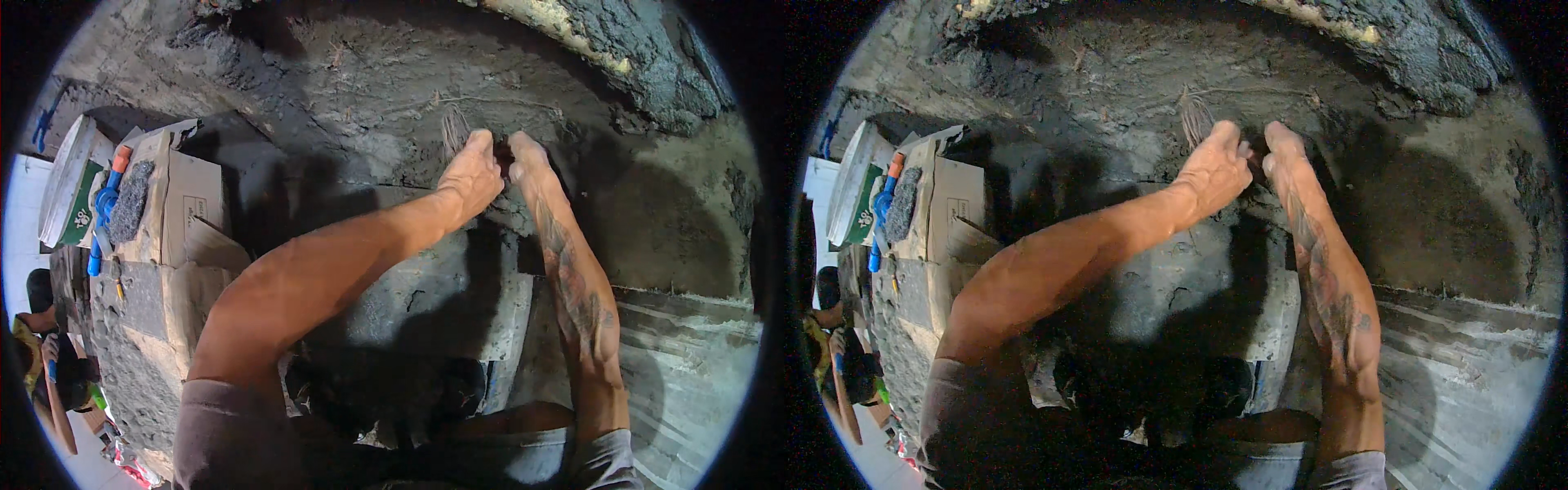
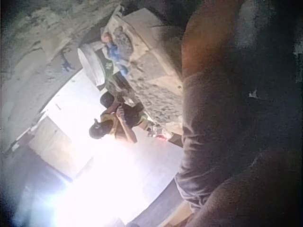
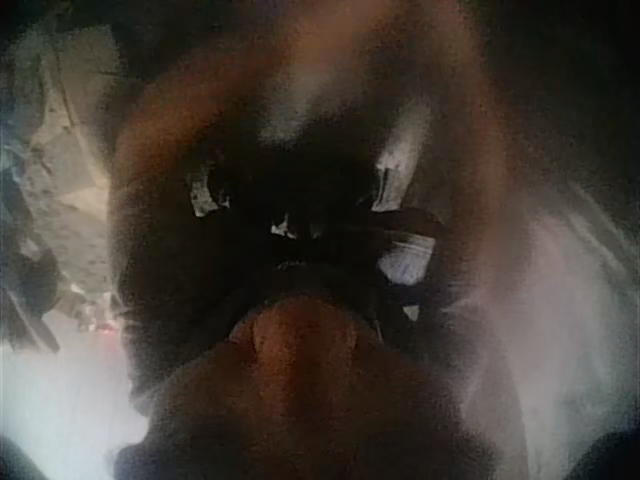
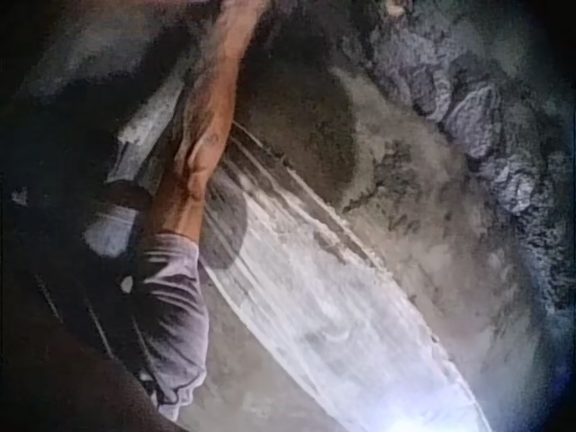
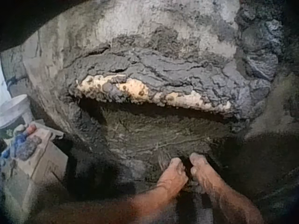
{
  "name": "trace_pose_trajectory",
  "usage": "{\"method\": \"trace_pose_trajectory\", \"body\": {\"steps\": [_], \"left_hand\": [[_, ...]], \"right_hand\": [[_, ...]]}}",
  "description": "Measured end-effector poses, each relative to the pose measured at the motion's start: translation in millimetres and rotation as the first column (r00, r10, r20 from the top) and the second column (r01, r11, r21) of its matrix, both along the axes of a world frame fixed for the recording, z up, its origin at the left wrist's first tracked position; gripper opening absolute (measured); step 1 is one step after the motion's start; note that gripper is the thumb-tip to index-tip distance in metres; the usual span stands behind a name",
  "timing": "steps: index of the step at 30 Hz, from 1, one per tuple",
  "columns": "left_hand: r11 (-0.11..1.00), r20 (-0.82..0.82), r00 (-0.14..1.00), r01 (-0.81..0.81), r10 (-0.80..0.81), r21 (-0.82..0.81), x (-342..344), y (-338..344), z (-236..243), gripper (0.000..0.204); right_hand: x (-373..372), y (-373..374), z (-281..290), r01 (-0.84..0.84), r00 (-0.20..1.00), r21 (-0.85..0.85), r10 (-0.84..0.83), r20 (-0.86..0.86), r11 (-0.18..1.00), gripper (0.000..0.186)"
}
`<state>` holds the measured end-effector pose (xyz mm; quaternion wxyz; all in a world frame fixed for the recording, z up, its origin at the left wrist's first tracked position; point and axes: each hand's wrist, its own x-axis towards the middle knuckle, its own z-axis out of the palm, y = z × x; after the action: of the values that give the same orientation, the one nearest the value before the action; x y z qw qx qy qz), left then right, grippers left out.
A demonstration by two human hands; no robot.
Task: The person threads a wire through a channel in a concrete wall, pulling it through using their hands.
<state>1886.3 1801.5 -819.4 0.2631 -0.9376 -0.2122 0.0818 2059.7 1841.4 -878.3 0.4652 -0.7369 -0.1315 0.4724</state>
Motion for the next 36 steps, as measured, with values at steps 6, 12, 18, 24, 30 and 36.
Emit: {"method": "trace_pose_trajectory", "body": {"steps": [6, 12, 18, 24, 30, 36], "left_hand": [[0.983, 0.202, 0.975, -0.057, 0.093, -0.177, -20.9, 35.3, 37.4, 0.020], [0.996, 0.244, 0.967, -0.063, 0.076, -0.061, -46.1, 32.1, 17.4, 0.017], [0.839, 0.135, 0.936, -0.221, 0.326, -0.497, -49.7, 28.6, 35.2, 0.020], [0.780, 0.120, 0.919, -0.244, 0.376, -0.577, -42.4, 23.3, 43.8, 0.032], [0.642, 0.053, 0.831, -0.386, 0.554, -0.663, -72.4, 27.2, 49.5, 0.039], [0.461, 0.267, 0.570, -0.228, 0.777, -0.858, -97.5, 51.4, 51.3, 0.038]], "right_hand": [[-9.4, 2.0, 34.7, 0.481, 0.767, 0.100, -0.363, -0.529, 0.871, 0.008], [-6.1, -33.4, 24.3, -0.003, 0.956, 0.064, 0.022, -0.293, 0.998, 0.013], [-23.1, -38.9, 36.4, -0.594, 0.766, -0.198, 0.623, 0.158, 0.780, 0.010], [-12.2, -37.8, 2.1, -0.613, 0.785, -0.009, 0.610, 0.105, 0.790, 0.023], [-64.7, -69.1, 53.1, -0.812, 0.569, -0.213, 0.819, -0.078, 0.544, 0.017], [-49.1, -74.9, 53.2, -0.687, 0.726, -0.073, 0.687, -0.027, 0.723, 0.036]]}}
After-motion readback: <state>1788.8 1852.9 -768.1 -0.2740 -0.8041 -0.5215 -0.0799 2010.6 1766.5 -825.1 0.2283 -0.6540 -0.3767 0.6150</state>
